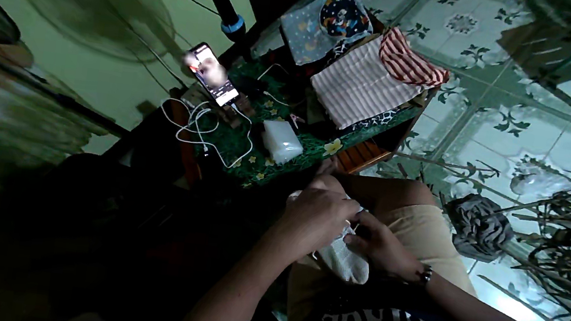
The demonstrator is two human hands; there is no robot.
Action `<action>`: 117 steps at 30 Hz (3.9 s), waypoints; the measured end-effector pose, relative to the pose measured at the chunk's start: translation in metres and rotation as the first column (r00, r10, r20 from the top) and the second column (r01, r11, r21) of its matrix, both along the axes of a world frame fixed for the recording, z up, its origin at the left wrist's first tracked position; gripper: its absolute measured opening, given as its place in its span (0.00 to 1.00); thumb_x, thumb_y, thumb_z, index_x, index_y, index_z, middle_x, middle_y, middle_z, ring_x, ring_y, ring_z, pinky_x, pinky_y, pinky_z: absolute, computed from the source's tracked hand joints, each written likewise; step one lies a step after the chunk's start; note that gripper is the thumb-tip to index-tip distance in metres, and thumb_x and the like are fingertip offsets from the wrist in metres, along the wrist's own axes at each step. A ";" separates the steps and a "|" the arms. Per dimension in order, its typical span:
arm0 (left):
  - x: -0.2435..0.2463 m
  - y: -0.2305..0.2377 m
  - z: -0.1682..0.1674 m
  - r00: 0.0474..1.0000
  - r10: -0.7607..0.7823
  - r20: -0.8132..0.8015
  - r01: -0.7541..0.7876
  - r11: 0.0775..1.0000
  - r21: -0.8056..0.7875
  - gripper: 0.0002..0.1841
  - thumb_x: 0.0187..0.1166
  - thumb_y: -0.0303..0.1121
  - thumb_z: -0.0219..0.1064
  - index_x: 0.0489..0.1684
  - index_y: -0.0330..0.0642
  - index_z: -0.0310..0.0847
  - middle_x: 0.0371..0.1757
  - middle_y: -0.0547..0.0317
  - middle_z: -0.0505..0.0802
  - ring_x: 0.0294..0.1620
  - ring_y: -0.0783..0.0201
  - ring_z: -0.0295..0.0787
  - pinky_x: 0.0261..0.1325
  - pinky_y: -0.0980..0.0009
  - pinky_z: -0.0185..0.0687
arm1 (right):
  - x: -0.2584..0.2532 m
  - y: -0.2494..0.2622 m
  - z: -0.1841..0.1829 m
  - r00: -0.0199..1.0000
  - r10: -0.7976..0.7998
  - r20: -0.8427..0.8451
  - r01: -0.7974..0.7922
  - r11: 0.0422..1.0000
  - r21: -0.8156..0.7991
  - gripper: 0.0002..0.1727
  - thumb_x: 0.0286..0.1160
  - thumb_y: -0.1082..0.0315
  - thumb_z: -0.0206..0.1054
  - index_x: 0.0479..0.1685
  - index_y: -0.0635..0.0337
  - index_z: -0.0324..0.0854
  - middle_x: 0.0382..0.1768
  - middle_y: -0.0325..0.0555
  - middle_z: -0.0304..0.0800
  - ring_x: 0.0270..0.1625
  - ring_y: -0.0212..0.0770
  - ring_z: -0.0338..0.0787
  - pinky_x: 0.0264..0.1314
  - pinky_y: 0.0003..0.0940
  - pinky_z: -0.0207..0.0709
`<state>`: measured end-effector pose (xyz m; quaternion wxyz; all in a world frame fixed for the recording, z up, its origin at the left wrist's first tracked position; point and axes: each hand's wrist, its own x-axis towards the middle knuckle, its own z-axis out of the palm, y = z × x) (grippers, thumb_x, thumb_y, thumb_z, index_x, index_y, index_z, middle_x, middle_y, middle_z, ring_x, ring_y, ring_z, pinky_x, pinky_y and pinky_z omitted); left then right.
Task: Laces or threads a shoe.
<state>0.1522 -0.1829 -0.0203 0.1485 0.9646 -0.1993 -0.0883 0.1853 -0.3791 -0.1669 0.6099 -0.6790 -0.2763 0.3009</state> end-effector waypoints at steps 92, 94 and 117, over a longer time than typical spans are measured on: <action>-0.041 0.012 0.169 0.931 0.316 0.184 -0.209 0.873 -0.440 0.06 0.71 0.38 0.79 0.28 0.51 0.91 0.25 0.72 0.91 0.26 0.79 0.87 0.29 0.80 0.84 | 0.019 0.016 0.191 0.988 0.051 0.149 -0.132 0.785 0.606 0.11 0.84 0.64 0.66 0.50 0.58 0.93 0.50 0.41 0.95 0.52 0.34 0.92 0.59 0.34 0.87; -0.042 0.012 0.170 0.923 0.334 0.193 -0.213 0.858 -0.468 0.05 0.70 0.37 0.79 0.29 0.51 0.90 0.26 0.71 0.91 0.26 0.79 0.86 0.29 0.80 0.84 | 0.022 0.012 0.195 0.984 0.004 0.178 -0.114 0.782 0.613 0.10 0.83 0.63 0.67 0.48 0.58 0.92 0.49 0.40 0.94 0.51 0.33 0.92 0.59 0.34 0.87; -0.054 0.009 0.131 0.811 0.338 0.478 0.161 0.656 -0.738 0.02 0.71 0.28 0.78 0.34 0.41 0.93 0.39 0.63 0.94 0.39 0.69 0.92 0.43 0.73 0.92 | 0.043 -0.003 0.237 0.962 0.162 0.220 -0.240 0.886 0.398 0.24 0.94 0.53 0.47 0.48 0.56 0.89 0.16 0.24 0.72 0.18 0.18 0.69 0.21 0.16 0.67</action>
